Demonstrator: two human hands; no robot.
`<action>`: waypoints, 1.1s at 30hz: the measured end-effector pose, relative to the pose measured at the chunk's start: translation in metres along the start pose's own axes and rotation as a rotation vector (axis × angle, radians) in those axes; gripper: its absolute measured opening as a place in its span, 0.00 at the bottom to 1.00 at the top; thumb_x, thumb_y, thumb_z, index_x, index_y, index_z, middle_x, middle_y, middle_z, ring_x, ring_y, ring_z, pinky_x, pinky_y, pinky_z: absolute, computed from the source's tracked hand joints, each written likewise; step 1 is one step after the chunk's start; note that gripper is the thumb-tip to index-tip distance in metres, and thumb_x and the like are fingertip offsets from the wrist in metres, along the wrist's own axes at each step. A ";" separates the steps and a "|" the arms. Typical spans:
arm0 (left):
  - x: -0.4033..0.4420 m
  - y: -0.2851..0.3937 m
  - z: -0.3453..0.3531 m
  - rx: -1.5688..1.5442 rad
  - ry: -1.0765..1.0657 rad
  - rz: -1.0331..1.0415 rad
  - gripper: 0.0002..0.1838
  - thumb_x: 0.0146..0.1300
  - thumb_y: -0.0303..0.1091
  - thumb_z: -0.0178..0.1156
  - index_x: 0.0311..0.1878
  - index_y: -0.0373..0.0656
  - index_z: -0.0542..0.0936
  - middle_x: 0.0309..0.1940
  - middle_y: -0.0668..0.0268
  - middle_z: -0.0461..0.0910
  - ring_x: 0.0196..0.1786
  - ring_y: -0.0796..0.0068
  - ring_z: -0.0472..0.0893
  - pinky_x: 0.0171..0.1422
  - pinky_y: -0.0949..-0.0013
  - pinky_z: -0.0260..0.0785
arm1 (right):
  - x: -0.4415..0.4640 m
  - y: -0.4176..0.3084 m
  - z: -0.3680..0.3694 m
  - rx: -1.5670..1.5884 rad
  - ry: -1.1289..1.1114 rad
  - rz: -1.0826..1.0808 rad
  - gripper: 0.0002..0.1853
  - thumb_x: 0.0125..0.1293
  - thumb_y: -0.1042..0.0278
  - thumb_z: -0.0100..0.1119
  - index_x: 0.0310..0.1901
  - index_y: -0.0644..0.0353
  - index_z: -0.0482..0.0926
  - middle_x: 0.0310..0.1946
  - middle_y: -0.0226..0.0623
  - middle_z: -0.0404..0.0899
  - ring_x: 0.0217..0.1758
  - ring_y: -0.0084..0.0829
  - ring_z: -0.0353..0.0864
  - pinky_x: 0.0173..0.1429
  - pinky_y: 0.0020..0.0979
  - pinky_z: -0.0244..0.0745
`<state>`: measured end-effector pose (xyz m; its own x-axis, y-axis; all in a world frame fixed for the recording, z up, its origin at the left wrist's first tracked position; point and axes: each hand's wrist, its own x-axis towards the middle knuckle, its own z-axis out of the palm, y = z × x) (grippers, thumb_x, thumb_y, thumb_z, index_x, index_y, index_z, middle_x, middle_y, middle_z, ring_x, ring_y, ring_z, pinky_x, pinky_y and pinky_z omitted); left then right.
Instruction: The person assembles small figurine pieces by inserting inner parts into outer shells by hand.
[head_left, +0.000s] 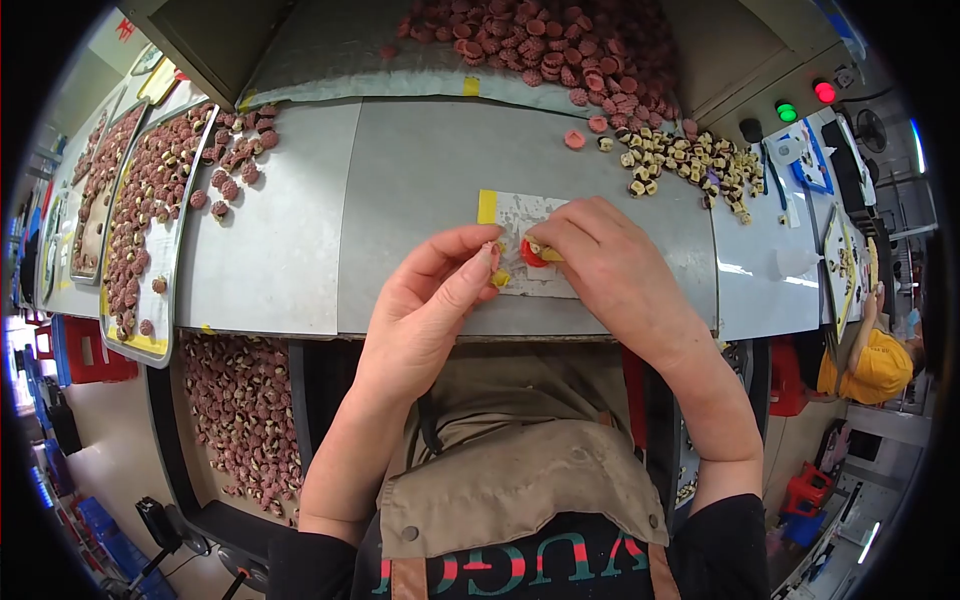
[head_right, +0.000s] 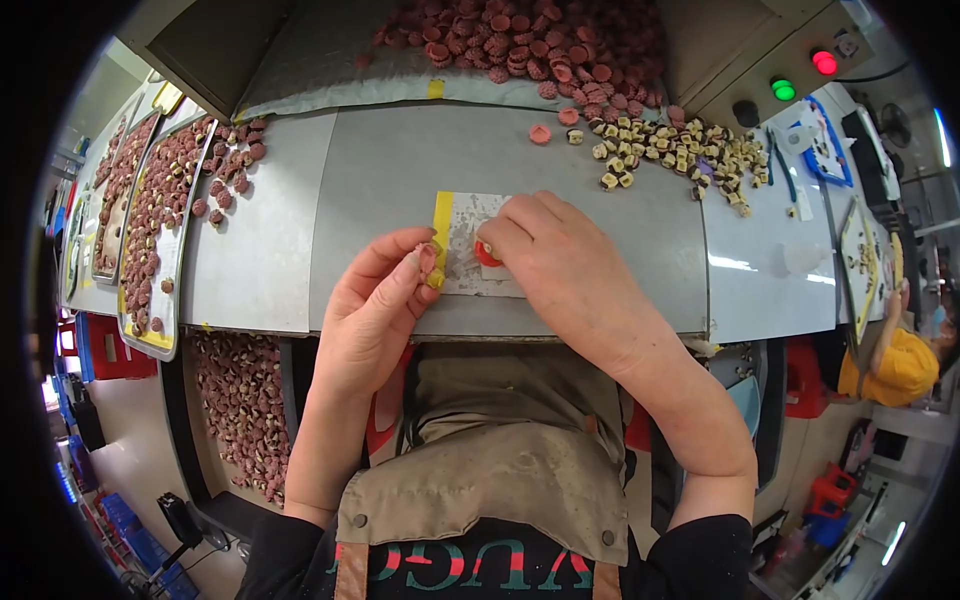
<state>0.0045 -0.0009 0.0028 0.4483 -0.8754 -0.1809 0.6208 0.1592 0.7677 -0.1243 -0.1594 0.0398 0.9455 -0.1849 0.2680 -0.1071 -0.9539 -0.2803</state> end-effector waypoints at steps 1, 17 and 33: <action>0.000 0.000 0.000 -0.013 -0.003 0.004 0.16 0.73 0.30 0.56 0.61 0.37 0.74 0.48 0.69 0.79 0.51 0.82 0.77 0.56 0.75 0.72 | 0.000 0.000 0.000 -0.002 0.003 0.002 0.09 0.55 0.75 0.56 0.39 0.59 0.76 0.37 0.35 0.73 0.44 0.37 0.76 0.49 0.37 0.74; 0.004 0.001 -0.002 -0.092 -0.063 -0.033 0.16 0.74 0.34 0.55 0.60 0.38 0.75 0.49 0.69 0.79 0.52 0.82 0.76 0.57 0.75 0.70 | 0.000 -0.023 0.008 0.591 0.266 0.096 0.15 0.60 0.84 0.59 0.49 0.61 0.77 0.45 0.39 0.77 0.48 0.35 0.79 0.51 0.35 0.76; 0.001 -0.011 0.007 0.142 0.003 0.177 0.16 0.74 0.29 0.54 0.60 0.33 0.74 0.52 0.62 0.79 0.54 0.76 0.78 0.61 0.70 0.71 | -0.006 -0.024 0.029 0.469 0.376 0.044 0.17 0.57 0.79 0.65 0.48 0.61 0.76 0.46 0.39 0.76 0.47 0.39 0.78 0.50 0.35 0.77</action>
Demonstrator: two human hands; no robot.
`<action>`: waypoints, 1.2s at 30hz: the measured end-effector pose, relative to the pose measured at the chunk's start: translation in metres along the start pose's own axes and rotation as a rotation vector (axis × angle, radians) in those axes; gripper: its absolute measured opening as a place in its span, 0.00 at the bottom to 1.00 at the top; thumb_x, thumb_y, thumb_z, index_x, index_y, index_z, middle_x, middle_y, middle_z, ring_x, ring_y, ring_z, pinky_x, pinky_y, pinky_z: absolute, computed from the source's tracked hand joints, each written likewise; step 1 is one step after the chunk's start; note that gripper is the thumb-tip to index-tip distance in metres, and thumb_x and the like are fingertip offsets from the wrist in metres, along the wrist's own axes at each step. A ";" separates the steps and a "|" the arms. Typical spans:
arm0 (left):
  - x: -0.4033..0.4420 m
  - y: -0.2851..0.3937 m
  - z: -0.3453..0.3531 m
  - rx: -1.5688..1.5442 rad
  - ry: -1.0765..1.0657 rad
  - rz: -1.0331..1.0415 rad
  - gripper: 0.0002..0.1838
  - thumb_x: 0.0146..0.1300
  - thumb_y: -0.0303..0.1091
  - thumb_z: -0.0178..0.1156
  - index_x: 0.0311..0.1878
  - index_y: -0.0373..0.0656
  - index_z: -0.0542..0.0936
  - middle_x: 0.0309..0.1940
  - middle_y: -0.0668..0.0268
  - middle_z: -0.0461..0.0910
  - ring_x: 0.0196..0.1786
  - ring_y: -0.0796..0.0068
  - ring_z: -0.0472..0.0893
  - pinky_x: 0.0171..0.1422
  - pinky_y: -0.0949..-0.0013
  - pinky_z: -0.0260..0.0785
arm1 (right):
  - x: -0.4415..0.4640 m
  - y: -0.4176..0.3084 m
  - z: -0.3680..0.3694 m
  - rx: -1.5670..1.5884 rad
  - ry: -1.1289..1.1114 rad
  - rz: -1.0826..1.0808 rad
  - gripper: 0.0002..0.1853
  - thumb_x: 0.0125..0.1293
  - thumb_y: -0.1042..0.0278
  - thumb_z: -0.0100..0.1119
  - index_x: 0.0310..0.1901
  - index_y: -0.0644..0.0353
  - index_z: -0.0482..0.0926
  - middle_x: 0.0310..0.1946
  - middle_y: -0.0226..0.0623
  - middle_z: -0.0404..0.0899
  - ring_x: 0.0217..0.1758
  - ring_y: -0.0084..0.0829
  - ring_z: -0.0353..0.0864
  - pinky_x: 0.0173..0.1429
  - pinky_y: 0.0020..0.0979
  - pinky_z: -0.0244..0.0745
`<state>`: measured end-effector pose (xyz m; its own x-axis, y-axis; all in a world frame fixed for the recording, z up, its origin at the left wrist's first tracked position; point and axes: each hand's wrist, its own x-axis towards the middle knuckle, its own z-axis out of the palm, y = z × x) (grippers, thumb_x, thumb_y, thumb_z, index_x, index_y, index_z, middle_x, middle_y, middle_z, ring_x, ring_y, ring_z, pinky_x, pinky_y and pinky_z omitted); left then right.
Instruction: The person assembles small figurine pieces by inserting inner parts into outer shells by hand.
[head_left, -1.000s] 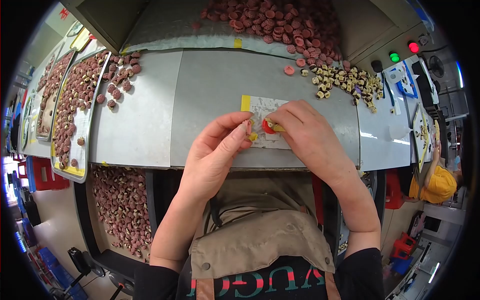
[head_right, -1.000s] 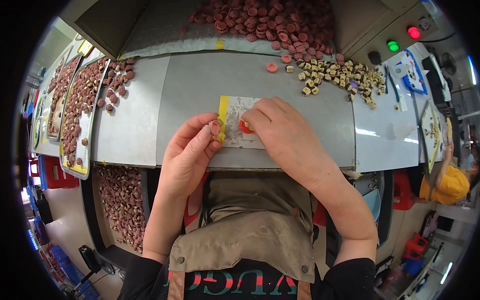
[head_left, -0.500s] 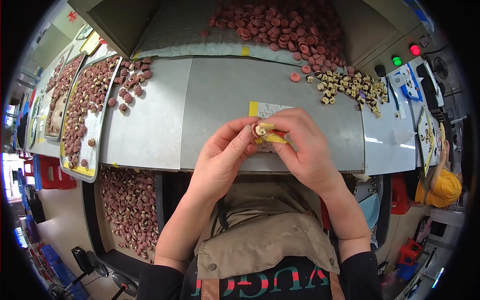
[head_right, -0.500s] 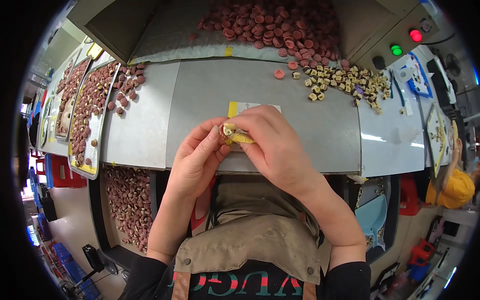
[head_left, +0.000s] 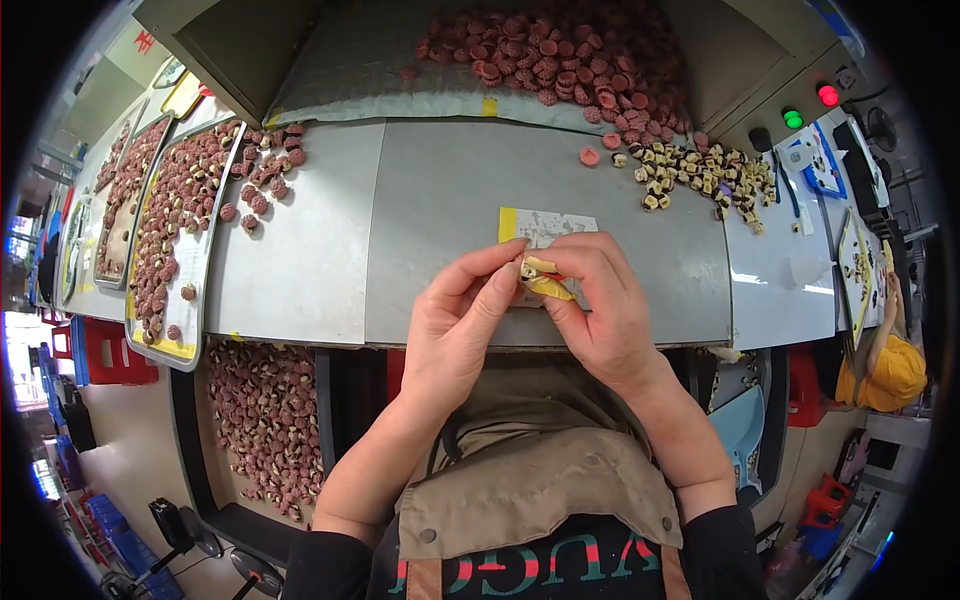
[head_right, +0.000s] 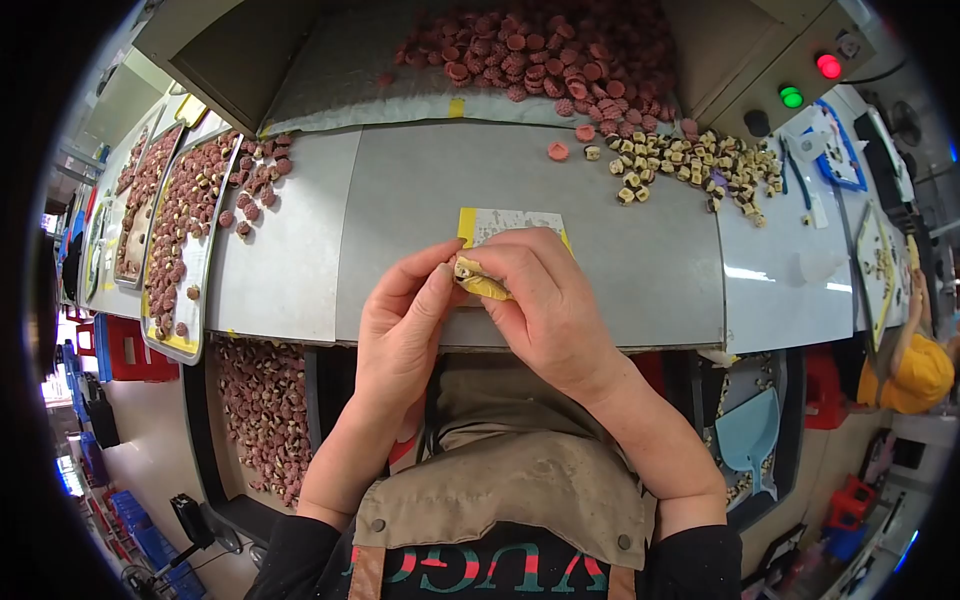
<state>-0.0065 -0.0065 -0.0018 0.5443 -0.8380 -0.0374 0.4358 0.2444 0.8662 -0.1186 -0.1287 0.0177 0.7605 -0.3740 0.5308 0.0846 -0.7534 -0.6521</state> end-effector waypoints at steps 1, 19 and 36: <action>0.001 0.002 0.000 -0.007 -0.014 -0.036 0.17 0.73 0.30 0.55 0.62 0.34 0.74 0.52 0.62 0.80 0.54 0.76 0.78 0.60 0.70 0.71 | -0.001 0.001 0.000 0.005 0.000 0.000 0.17 0.57 0.78 0.66 0.48 0.61 0.76 0.46 0.39 0.75 0.47 0.39 0.77 0.50 0.35 0.77; 0.000 0.015 0.004 0.172 -0.199 -0.164 0.30 0.74 0.34 0.54 0.74 0.36 0.57 0.50 0.56 0.79 0.53 0.72 0.80 0.58 0.69 0.74 | -0.026 0.008 -0.007 0.255 -0.034 0.185 0.17 0.54 0.76 0.70 0.47 0.57 0.81 0.45 0.35 0.76 0.49 0.34 0.77 0.51 0.32 0.78; 0.006 0.022 0.006 0.118 -0.204 -0.270 0.25 0.76 0.42 0.51 0.69 0.37 0.66 0.58 0.60 0.75 0.54 0.77 0.79 0.58 0.72 0.74 | -0.027 0.008 -0.003 0.345 -0.004 0.198 0.19 0.58 0.79 0.60 0.52 0.59 0.77 0.46 0.38 0.79 0.49 0.35 0.79 0.55 0.33 0.75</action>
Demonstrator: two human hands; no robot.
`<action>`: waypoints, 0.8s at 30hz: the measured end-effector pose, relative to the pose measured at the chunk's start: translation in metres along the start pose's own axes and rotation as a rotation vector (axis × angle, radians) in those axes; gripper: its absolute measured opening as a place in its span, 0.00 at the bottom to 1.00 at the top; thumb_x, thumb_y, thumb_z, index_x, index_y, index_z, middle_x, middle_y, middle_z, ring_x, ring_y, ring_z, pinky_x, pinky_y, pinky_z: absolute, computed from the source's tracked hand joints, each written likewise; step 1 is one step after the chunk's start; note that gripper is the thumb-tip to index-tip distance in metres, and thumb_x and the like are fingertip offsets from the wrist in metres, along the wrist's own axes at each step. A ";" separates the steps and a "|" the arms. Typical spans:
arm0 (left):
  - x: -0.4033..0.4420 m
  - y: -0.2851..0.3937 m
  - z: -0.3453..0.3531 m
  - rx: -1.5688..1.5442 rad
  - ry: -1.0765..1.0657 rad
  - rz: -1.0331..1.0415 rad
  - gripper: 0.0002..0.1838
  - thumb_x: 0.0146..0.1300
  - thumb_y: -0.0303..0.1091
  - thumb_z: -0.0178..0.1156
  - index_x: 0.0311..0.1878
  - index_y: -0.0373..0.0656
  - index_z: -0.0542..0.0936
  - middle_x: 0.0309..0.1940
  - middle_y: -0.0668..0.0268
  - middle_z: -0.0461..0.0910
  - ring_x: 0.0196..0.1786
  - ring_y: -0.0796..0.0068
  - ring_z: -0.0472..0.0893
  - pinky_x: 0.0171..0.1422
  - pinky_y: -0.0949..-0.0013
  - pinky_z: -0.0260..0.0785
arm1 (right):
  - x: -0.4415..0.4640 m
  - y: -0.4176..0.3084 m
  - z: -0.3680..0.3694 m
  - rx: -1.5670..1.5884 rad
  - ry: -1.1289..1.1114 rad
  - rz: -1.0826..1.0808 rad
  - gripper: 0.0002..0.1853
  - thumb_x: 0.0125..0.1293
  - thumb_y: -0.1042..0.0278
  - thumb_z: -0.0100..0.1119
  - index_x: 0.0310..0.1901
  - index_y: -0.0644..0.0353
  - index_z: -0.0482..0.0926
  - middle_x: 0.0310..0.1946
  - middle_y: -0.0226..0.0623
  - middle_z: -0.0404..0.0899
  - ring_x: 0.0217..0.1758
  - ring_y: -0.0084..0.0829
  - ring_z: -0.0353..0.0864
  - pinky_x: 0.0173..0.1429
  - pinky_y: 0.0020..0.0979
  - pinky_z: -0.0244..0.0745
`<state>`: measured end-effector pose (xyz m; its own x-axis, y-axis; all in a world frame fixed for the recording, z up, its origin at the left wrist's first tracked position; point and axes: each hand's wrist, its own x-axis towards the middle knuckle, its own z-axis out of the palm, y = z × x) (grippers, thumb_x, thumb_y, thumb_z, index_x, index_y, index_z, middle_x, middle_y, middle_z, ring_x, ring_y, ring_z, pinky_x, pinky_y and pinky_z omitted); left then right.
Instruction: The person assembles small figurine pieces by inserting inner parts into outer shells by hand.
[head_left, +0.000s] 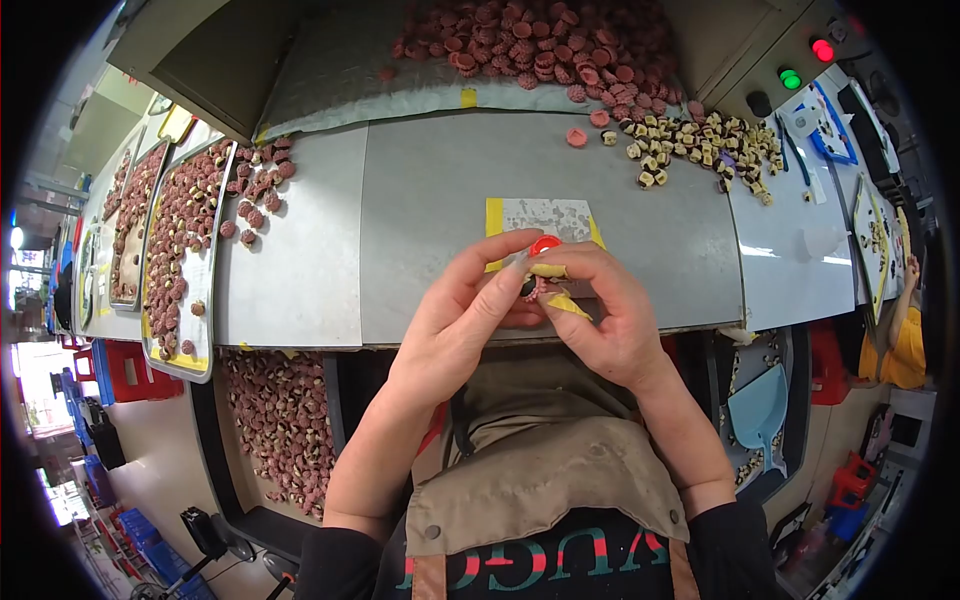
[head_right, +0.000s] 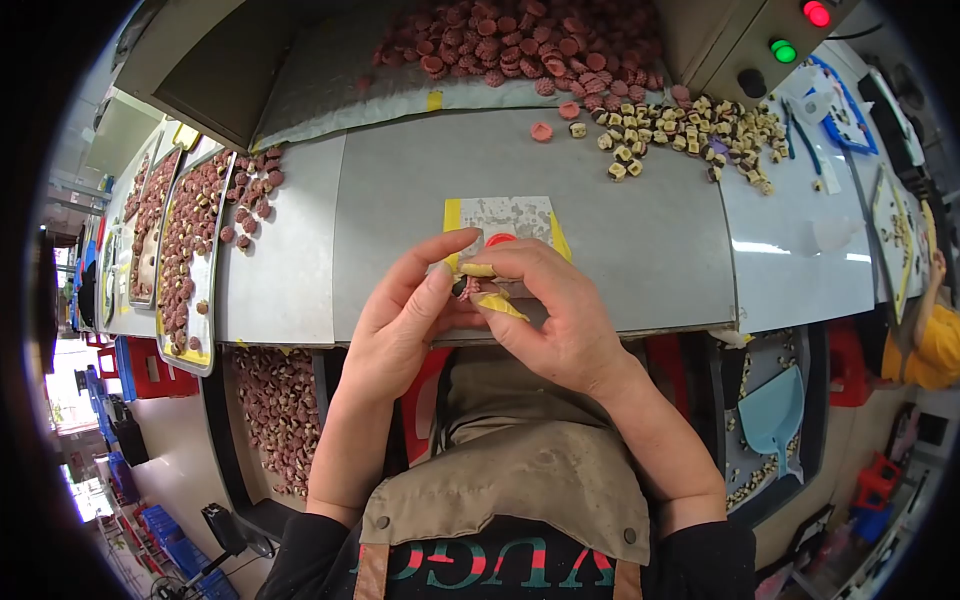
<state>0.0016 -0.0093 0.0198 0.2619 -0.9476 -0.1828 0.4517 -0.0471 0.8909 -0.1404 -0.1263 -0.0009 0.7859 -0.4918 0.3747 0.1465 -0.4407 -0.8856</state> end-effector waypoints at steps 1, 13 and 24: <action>0.000 -0.002 0.000 0.013 -0.002 0.016 0.25 0.76 0.42 0.51 0.69 0.37 0.66 0.59 0.60 0.75 0.54 0.77 0.79 0.58 0.72 0.74 | 0.000 0.000 0.000 0.012 0.001 -0.002 0.18 0.58 0.79 0.59 0.52 0.59 0.77 0.46 0.38 0.79 0.49 0.35 0.79 0.56 0.32 0.75; -0.032 0.032 -0.069 0.761 0.480 0.259 0.19 0.76 0.37 0.50 0.63 0.35 0.73 0.49 0.59 0.81 0.52 0.71 0.80 0.59 0.66 0.73 | 0.003 -0.004 -0.019 -0.182 -0.077 0.007 0.20 0.57 0.76 0.63 0.53 0.58 0.78 0.51 0.41 0.79 0.55 0.44 0.77 0.62 0.39 0.70; -0.132 0.109 -0.372 1.913 1.226 0.084 0.14 0.65 0.30 0.61 0.53 0.42 0.80 0.52 0.58 0.79 0.55 0.59 0.78 0.59 0.57 0.68 | 0.074 0.058 -0.095 -0.986 0.048 -0.220 0.17 0.58 0.73 0.63 0.51 0.55 0.79 0.43 0.32 0.78 0.51 0.36 0.75 0.56 0.37 0.68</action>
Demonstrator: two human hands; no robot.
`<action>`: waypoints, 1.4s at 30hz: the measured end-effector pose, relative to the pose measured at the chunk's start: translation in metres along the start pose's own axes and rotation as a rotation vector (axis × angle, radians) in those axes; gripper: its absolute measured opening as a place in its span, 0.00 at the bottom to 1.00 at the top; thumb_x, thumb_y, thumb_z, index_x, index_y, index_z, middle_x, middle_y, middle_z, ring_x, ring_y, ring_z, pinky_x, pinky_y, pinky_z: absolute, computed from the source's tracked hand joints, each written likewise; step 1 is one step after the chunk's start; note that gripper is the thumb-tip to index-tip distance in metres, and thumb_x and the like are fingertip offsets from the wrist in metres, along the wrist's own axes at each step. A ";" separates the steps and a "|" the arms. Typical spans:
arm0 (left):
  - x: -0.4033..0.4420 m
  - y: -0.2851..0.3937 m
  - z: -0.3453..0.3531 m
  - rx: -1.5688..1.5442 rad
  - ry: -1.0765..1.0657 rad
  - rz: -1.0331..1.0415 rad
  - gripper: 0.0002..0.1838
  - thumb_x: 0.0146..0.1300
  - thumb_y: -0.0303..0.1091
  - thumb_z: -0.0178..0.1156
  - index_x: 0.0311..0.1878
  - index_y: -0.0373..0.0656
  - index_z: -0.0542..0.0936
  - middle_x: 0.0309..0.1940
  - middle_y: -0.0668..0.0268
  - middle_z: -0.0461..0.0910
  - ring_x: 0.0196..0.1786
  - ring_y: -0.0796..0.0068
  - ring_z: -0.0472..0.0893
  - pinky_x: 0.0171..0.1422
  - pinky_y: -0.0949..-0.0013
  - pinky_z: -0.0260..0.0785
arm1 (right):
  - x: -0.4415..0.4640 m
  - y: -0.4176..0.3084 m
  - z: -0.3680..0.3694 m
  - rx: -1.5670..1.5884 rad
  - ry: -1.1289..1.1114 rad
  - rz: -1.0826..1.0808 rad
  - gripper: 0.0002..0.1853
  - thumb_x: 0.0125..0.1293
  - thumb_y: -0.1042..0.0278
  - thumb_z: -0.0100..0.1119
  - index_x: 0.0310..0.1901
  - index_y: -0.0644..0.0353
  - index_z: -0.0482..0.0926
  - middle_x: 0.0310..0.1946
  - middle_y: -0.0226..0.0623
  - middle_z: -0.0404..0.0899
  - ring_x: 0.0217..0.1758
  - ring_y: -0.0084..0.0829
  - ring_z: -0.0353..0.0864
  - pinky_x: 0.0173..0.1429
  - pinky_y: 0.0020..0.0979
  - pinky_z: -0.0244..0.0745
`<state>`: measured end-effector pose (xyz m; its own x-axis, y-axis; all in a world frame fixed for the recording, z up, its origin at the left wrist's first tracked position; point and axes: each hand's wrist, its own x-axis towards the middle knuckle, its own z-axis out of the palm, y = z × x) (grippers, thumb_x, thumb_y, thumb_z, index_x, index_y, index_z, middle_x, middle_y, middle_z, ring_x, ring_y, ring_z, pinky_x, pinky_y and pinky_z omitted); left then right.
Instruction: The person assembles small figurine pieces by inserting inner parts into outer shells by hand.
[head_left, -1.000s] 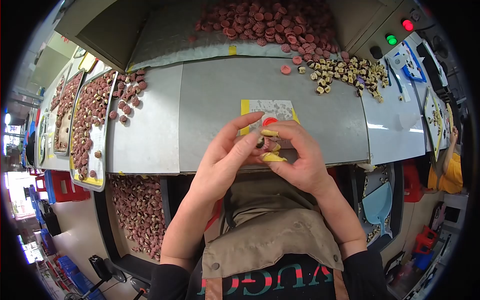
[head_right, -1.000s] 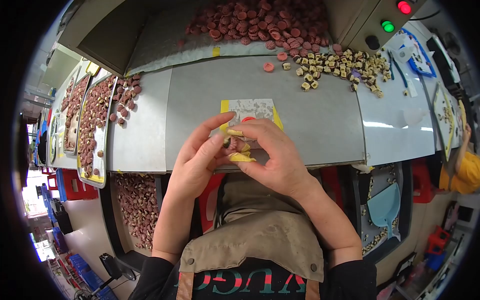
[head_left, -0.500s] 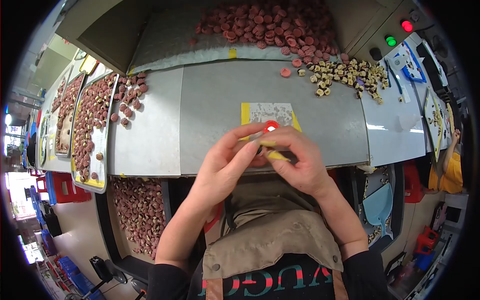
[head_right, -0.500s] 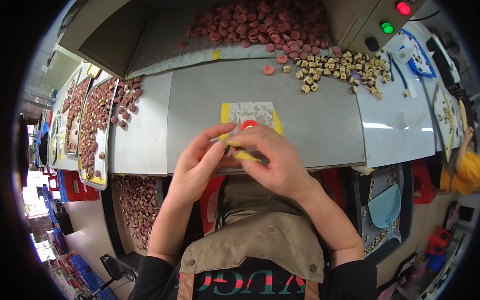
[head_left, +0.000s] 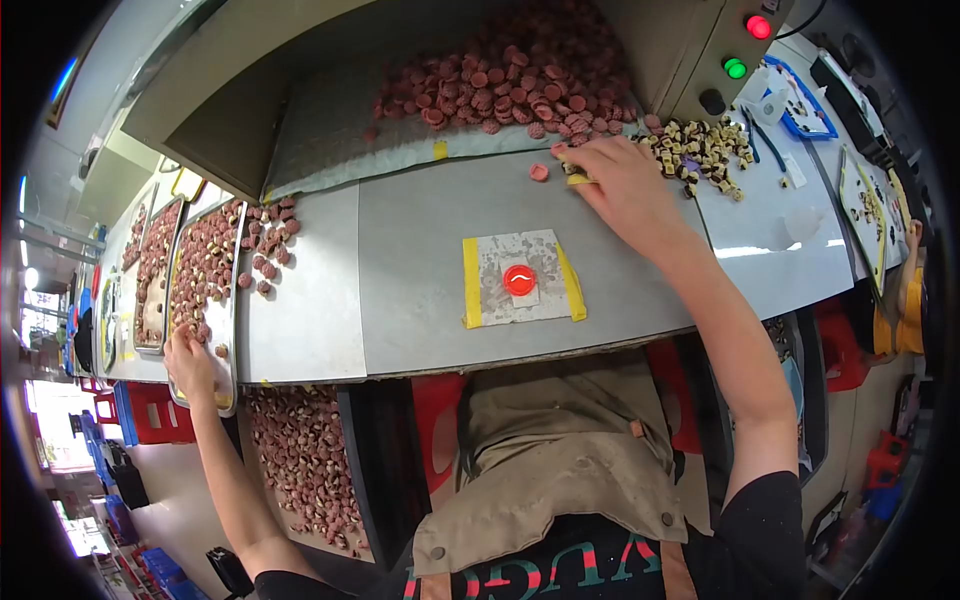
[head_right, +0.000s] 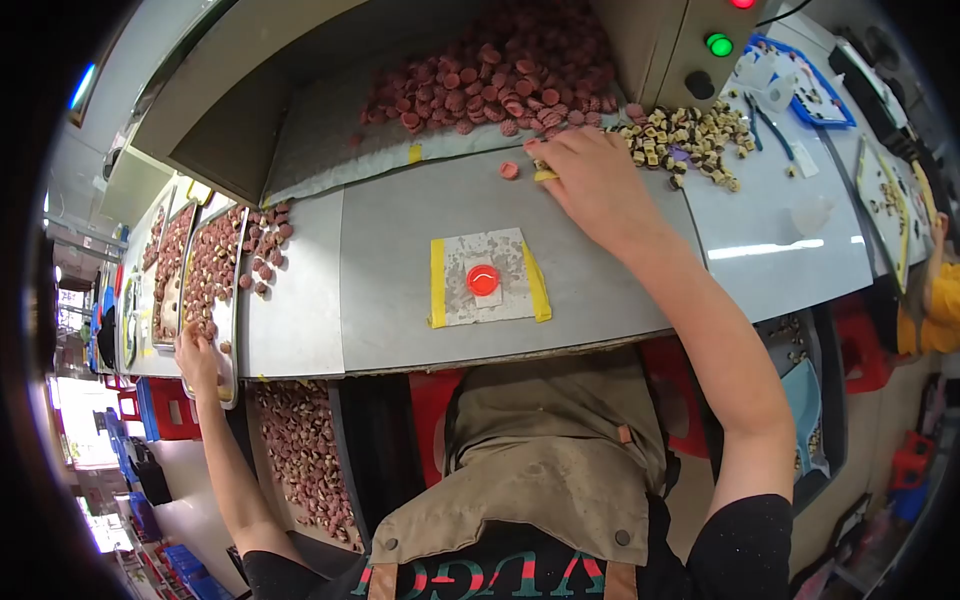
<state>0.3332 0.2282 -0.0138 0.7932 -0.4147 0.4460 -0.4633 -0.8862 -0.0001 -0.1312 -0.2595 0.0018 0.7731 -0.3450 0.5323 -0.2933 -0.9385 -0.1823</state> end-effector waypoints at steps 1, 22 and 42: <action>0.000 0.024 -0.007 -0.030 0.083 0.062 0.14 0.63 0.29 0.61 0.53 0.43 0.80 0.51 0.58 0.79 0.57 0.59 0.77 0.60 0.58 0.68 | 0.003 0.002 0.004 -0.062 -0.018 -0.028 0.17 0.58 0.72 0.64 0.50 0.55 0.79 0.43 0.31 0.78 0.51 0.35 0.75 0.56 0.37 0.67; -0.057 0.415 -0.058 -1.189 -0.455 0.623 0.08 0.65 0.30 0.61 0.47 0.41 0.80 0.43 0.64 0.78 0.41 0.76 0.79 0.45 0.72 0.71 | -0.051 -0.051 -0.044 0.419 -0.188 0.254 0.24 0.58 0.79 0.62 0.58 0.58 0.74 0.44 0.40 0.79 0.48 0.41 0.79 0.52 0.39 0.75; -0.148 0.348 -0.088 -2.389 -1.261 -0.572 0.22 0.75 0.34 0.52 0.68 0.34 0.67 0.46 0.69 0.77 0.48 0.81 0.76 0.53 0.74 0.73 | -0.037 -0.054 -0.043 0.245 -0.259 0.106 0.15 0.56 0.80 0.62 0.47 0.63 0.77 0.43 0.42 0.77 0.49 0.45 0.76 0.51 0.39 0.74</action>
<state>0.0194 -0.0003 -0.0010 0.2949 -0.9271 -0.2313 0.8545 0.1475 0.4981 -0.1685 -0.1950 0.0275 0.8715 -0.4031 0.2792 -0.2598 -0.8624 -0.4344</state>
